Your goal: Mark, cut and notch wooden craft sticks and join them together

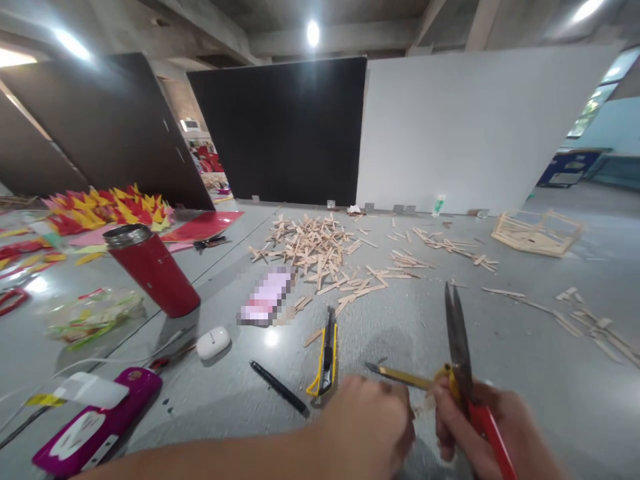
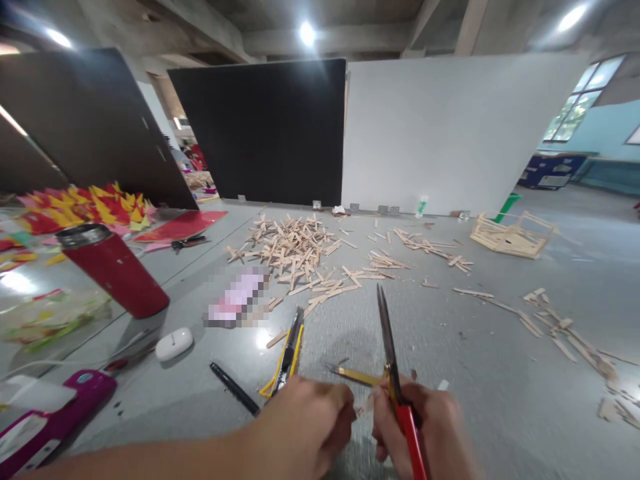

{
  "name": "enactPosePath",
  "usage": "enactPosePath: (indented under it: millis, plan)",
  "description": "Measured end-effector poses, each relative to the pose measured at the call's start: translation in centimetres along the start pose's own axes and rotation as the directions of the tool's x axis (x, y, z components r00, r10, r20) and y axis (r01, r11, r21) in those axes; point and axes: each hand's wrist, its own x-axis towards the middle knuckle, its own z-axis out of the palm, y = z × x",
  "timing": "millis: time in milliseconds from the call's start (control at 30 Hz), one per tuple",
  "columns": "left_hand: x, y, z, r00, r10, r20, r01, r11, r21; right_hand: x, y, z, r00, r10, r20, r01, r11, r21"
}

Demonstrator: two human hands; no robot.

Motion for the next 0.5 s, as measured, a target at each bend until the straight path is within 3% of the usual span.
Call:
enactPosePath:
  millis: [67,167,233,300,400,500]
  plan:
    - [-0.2,-0.7,-1.3,0.988,-0.154,-0.002,0.143,0.927,-0.347,0.4,-0.5,-0.1,0.998,0.048,0.041,-0.051,0.996,0.075]
    - [-0.3,-1.6,-2.4,0.987,-0.099,0.128,0.160,0.691,-0.705,1.1,-0.4,-0.5,0.990,0.042,0.134,-0.055,0.993,0.102]
    - [-0.2,-2.0,-2.6,0.971,-0.005,0.239,0.200,0.566,-0.800,1.4,0.3,-0.8,0.988,0.051,0.145,-0.066,0.993,0.100]
    - [-0.1,-2.2,-2.8,0.954,0.016,0.300,0.251,0.507,-0.825,1.4,1.2,-0.8,0.990,0.065,0.124,-0.084,0.984,0.156]
    - [0.2,-2.3,-3.3,0.965,-0.061,0.256,0.256,0.436,-0.863,0.8,2.7,-0.6,0.988,0.074,0.133,-0.112,0.946,0.305]
    - [0.2,-2.5,-4.1,0.976,-0.120,0.181,0.211,0.328,-0.921,-0.6,3.7,-0.4,0.967,0.120,0.226,-0.195,0.917,0.348]
